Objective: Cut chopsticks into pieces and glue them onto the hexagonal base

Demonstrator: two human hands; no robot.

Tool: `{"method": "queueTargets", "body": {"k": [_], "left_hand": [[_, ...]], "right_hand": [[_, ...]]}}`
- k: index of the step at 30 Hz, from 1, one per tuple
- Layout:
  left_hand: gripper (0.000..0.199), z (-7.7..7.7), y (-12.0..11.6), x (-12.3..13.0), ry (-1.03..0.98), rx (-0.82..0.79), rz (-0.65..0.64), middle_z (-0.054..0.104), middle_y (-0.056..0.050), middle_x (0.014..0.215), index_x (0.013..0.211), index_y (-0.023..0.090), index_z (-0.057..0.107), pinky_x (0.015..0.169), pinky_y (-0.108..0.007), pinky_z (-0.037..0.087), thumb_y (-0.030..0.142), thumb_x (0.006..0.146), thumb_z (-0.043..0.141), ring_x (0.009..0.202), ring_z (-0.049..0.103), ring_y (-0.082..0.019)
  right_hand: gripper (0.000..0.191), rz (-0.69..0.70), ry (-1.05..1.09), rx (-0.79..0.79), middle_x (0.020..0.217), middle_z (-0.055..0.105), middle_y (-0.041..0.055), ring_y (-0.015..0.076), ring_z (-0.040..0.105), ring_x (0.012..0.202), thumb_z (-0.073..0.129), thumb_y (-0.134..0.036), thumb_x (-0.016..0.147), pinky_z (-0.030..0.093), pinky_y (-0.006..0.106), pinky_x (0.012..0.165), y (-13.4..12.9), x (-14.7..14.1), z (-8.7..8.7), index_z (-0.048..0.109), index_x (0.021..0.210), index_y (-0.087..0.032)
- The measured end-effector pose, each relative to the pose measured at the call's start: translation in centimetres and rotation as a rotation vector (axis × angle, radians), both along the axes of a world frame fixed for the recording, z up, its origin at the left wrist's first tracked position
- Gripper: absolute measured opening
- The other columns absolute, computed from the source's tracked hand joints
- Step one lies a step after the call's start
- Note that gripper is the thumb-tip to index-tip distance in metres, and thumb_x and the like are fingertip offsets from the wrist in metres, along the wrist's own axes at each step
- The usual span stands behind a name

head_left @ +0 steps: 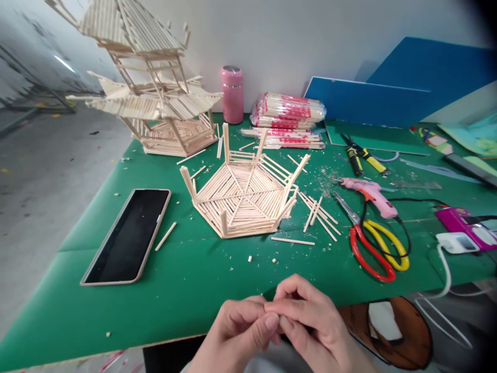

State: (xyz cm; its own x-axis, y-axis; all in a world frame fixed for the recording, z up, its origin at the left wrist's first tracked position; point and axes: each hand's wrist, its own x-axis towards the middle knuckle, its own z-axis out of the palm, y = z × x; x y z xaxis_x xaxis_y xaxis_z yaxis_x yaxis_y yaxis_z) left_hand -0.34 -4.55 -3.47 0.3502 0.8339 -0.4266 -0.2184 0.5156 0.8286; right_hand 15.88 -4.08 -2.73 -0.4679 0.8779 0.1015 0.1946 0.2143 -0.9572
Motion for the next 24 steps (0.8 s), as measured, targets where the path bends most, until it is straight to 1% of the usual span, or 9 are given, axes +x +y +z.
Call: {"method": "queueTargets", "body": {"k": [2,5,6,8,12,17,20,22,24], "left_hand": [[0.026,-0.3,-0.1,0.4,-0.029,0.014,0.049,0.053,-0.001,0.057,0.057,0.020,0.070,0.061,-0.025,0.037,0.040,0.072,0.064,0.061,0.046,-0.014],[0.026,0.0,0.1,0.6,-0.013,0.068,0.043,0.055,-0.002,0.061,0.060,0.019,0.071,0.062,-0.025,0.037,0.038,0.075,0.061,0.062,0.047,-0.014],[0.027,0.2,0.3,0.6,-0.005,0.079,0.031,0.055,-0.003,0.061,0.060,0.019,0.070,0.061,-0.025,0.037,0.038,0.076,0.060,0.062,0.047,-0.014],[0.028,0.5,0.5,0.4,0.001,0.078,0.008,0.055,-0.002,0.060,0.058,0.018,0.069,0.061,-0.024,0.036,0.037,0.077,0.059,0.062,0.047,-0.014],[0.030,0.6,0.5,0.2,-0.010,0.020,-0.029,0.056,-0.002,0.059,0.054,0.016,0.067,0.058,-0.023,0.035,0.037,0.074,0.063,0.060,0.047,-0.012],[0.018,0.1,0.4,0.4,-0.080,-0.159,0.029,0.056,-0.001,0.059,0.063,0.015,0.069,0.056,-0.021,0.034,0.033,0.064,0.073,0.056,0.044,-0.009],[0.018,0.2,0.5,0.6,-0.075,-0.148,0.028,0.054,0.000,0.058,0.060,0.015,0.068,0.054,-0.020,0.034,0.032,0.064,0.072,0.056,0.043,-0.009],[0.019,0.5,0.8,0.7,-0.046,-0.115,0.037,0.053,0.000,0.058,0.058,0.015,0.067,0.055,-0.020,0.034,0.032,0.064,0.072,0.057,0.043,-0.009],[0.019,0.8,1.0,0.8,-0.002,-0.083,0.050,0.052,0.001,0.057,0.058,0.015,0.066,0.053,-0.020,0.033,0.032,0.065,0.071,0.056,0.042,-0.009]], "right_hand": [[0.035,-0.054,0.066,-0.019,0.089,0.050,0.0030,0.0132,0.055,0.074,0.049,-0.011,0.081,0.048,0.024,0.062,-0.3,-0.2,-0.6,0.058,0.110,-0.029],[0.037,-0.221,0.090,0.103,0.086,0.052,0.0014,0.0120,0.054,0.071,0.058,-0.008,0.075,0.047,0.022,0.059,-0.6,-0.5,-1.7,0.059,0.106,-0.029],[0.035,-0.252,0.091,0.138,0.084,0.052,0.0006,0.0113,0.054,0.069,0.059,-0.008,0.075,0.046,0.021,0.058,-0.6,-0.5,-1.9,0.060,0.103,-0.028],[0.028,-0.246,0.080,0.168,0.080,0.052,0.0002,0.0111,0.054,0.068,0.058,-0.008,0.076,0.046,0.020,0.058,-0.5,-0.4,-1.9,0.063,0.096,-0.027],[0.014,-0.184,0.026,0.160,0.081,0.050,0.0015,0.0122,0.053,0.070,0.054,-0.013,0.080,0.046,0.022,0.060,0.0,0.0,-1.2,0.062,0.087,-0.022],[0.012,-0.175,-0.055,0.183,0.081,0.050,0.0025,0.0124,0.053,0.072,0.050,-0.015,0.082,0.045,0.023,0.062,0.2,0.0,-0.3,0.061,0.084,-0.020],[0.012,-0.178,-0.057,0.197,0.080,0.051,0.0030,0.0125,0.054,0.071,0.051,-0.016,0.081,0.046,0.022,0.060,0.1,-0.1,0.0,0.062,0.083,-0.019],[0.014,-0.211,-0.066,0.208,0.083,0.054,0.0035,0.0126,0.055,0.073,0.051,-0.016,0.081,0.047,0.022,0.062,0.2,0.4,0.1,0.062,0.089,-0.019],[0.018,-0.342,-0.120,0.242,0.090,0.057,0.0039,0.0130,0.057,0.077,0.051,-0.017,0.082,0.048,0.023,0.065,0.6,1.9,-0.1,0.060,0.096,-0.021]]}}
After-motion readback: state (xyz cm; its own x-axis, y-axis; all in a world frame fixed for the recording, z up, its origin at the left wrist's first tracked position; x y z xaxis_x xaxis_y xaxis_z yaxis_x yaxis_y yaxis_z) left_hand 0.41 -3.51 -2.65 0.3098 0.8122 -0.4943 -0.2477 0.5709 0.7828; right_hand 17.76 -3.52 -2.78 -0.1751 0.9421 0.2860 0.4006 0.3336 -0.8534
